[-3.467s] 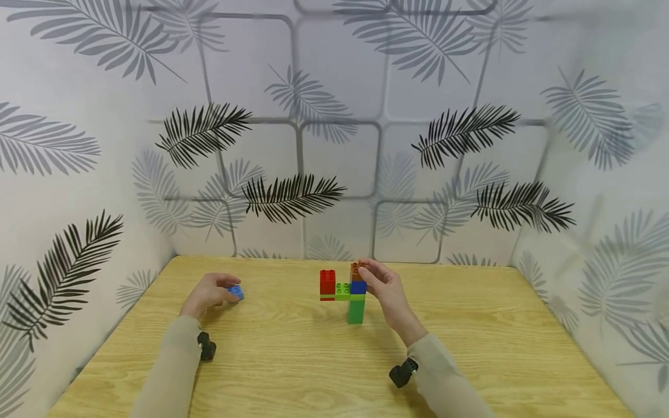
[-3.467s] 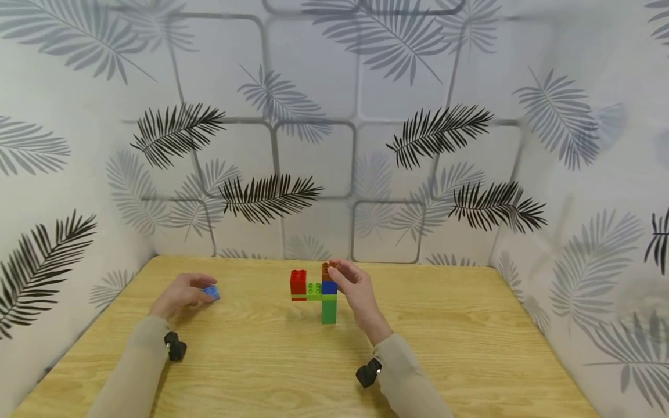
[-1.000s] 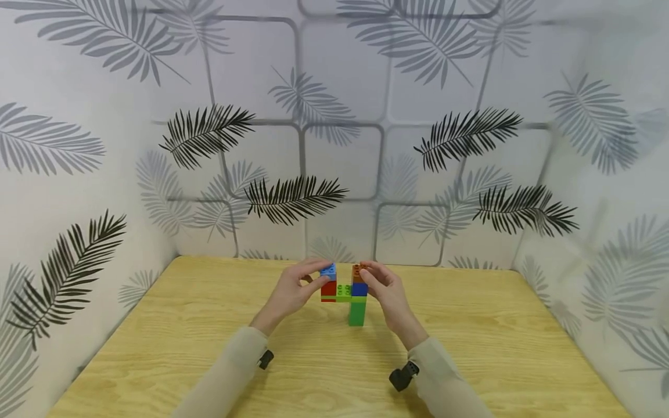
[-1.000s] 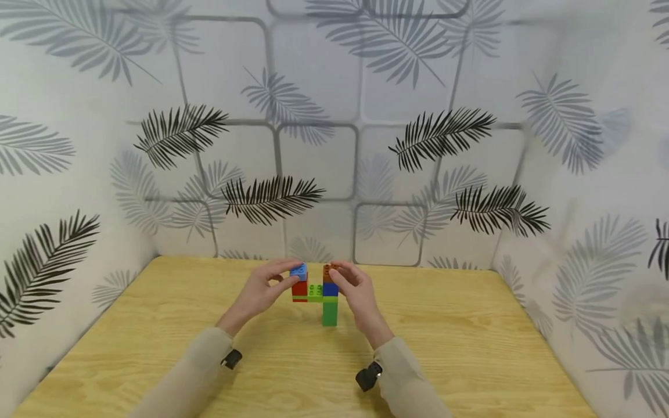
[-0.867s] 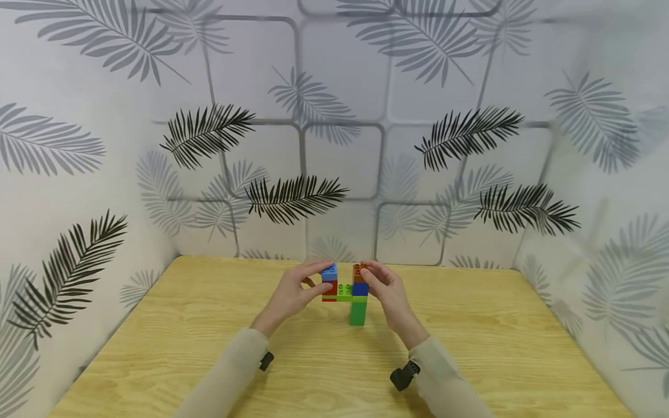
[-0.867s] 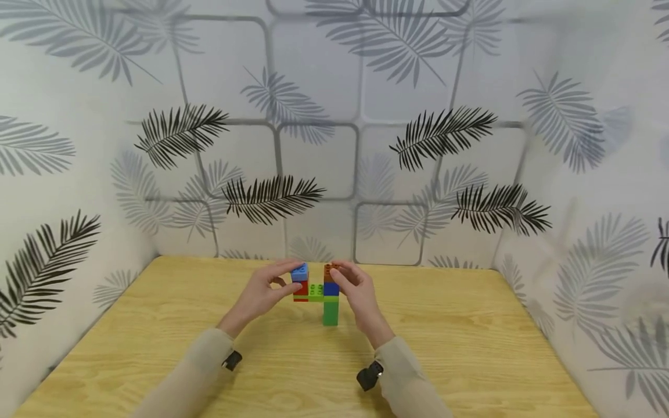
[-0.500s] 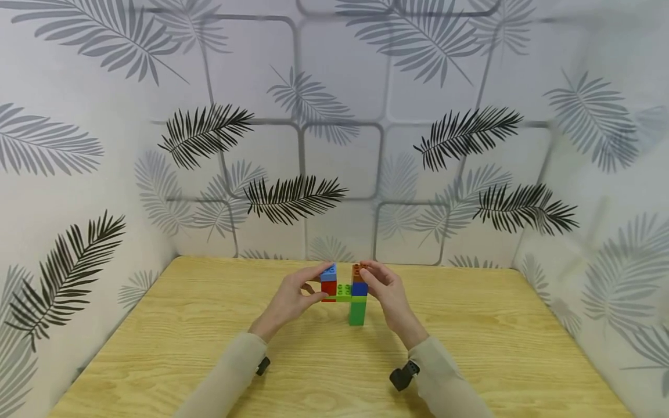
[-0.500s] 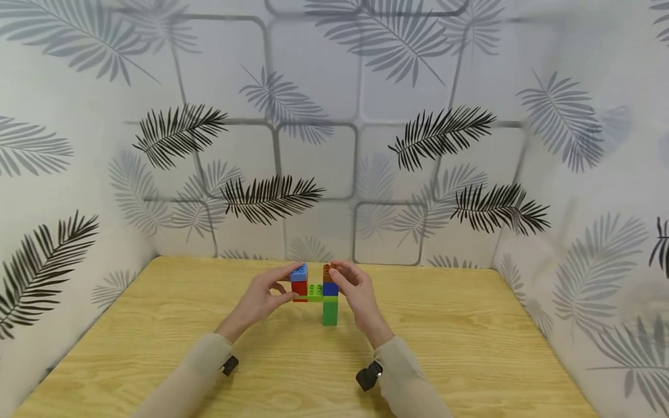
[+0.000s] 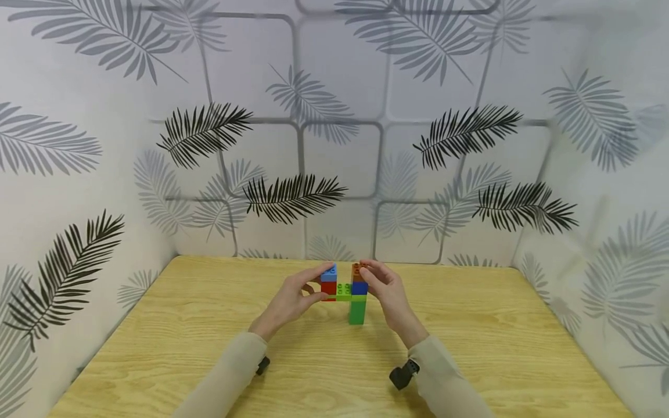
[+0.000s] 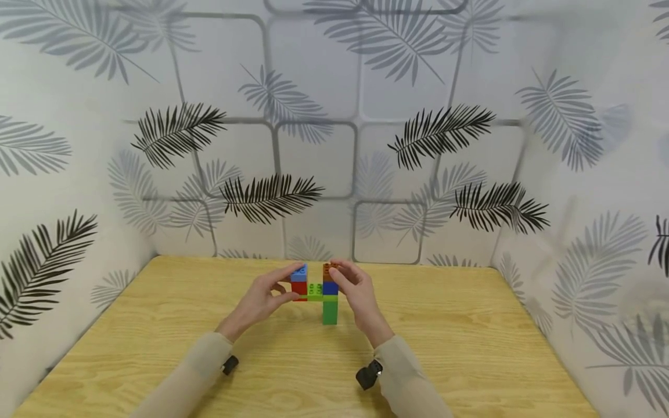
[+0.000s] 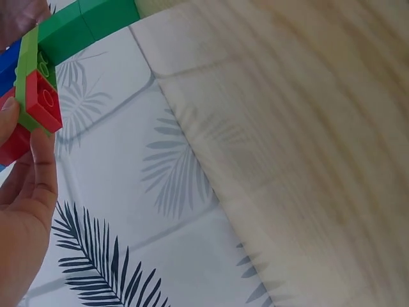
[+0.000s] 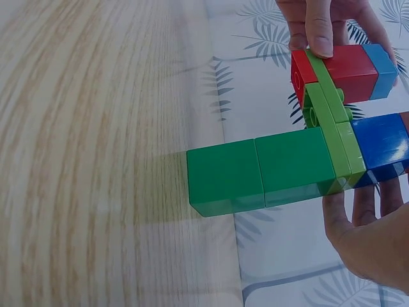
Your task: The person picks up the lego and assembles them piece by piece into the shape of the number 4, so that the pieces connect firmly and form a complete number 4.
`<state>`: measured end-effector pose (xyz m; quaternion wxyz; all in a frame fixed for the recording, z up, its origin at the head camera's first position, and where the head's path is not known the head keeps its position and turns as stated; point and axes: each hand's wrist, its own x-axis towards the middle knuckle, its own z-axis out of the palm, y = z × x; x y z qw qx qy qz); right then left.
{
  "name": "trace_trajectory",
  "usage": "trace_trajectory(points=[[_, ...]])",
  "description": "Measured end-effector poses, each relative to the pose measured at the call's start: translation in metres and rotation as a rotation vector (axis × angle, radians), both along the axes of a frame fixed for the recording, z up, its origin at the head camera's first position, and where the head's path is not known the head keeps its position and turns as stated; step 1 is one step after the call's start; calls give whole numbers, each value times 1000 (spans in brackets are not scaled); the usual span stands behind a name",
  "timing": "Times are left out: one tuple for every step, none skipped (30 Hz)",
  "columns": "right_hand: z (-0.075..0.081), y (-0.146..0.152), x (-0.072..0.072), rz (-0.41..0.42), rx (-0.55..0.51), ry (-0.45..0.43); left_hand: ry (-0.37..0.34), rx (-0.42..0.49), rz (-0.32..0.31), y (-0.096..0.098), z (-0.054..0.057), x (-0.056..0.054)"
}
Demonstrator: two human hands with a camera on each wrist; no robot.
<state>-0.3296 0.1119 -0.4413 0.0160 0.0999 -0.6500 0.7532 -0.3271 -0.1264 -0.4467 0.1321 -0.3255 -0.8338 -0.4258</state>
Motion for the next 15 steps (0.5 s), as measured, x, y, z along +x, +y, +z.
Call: trace_trajectory(points=[[0, 0, -1, -1, 0, 0, -5, 8, 2, 0, 0, 0], [0, 0, -1, -3, 2, -1, -11, 15, 4, 1, 1, -1], [0, 0, -1, -2, 4, 0, -14, 21, 8, 2, 1, -1], [1, 0, -1, -1, 9, 3, -16, 27, 10, 2, 2, -1], [1, 0, -1, 0, 14, 4, -20, 32, 12, 3, 3, -2], [1, 1, -1, 5, 19, 5, -27, 33, 16, 3, 3, -2], [4, 1, 1, 13, 26, 0, -35, 34, 20, 3, 4, -2], [3, 2, 0, 19, 40, 5, -46, 33, 22, 3, 4, -3], [2, 3, 0, 32, 65, 15, -58, 32, 24, 3, 4, -3], [1, 5, 0, 47, 97, 24, -73, 32, 23, 3, 4, -3], [-1, 6, 0, 63, 125, 32, -90, 35, 18, 3, 4, -3], [-2, 8, -1, 81, 158, 45, -106, 41, 8, 3, 4, -3], [-3, 10, -1, 97, 196, 58, -127, 50, 1, 3, 4, -3], [-7, 12, -4, 108, 232, 79, -145, 59, -9, 3, 4, -4], [-8, 13, -4, 117, 263, 91, -165, 72, -18, 3, 4, -4]])
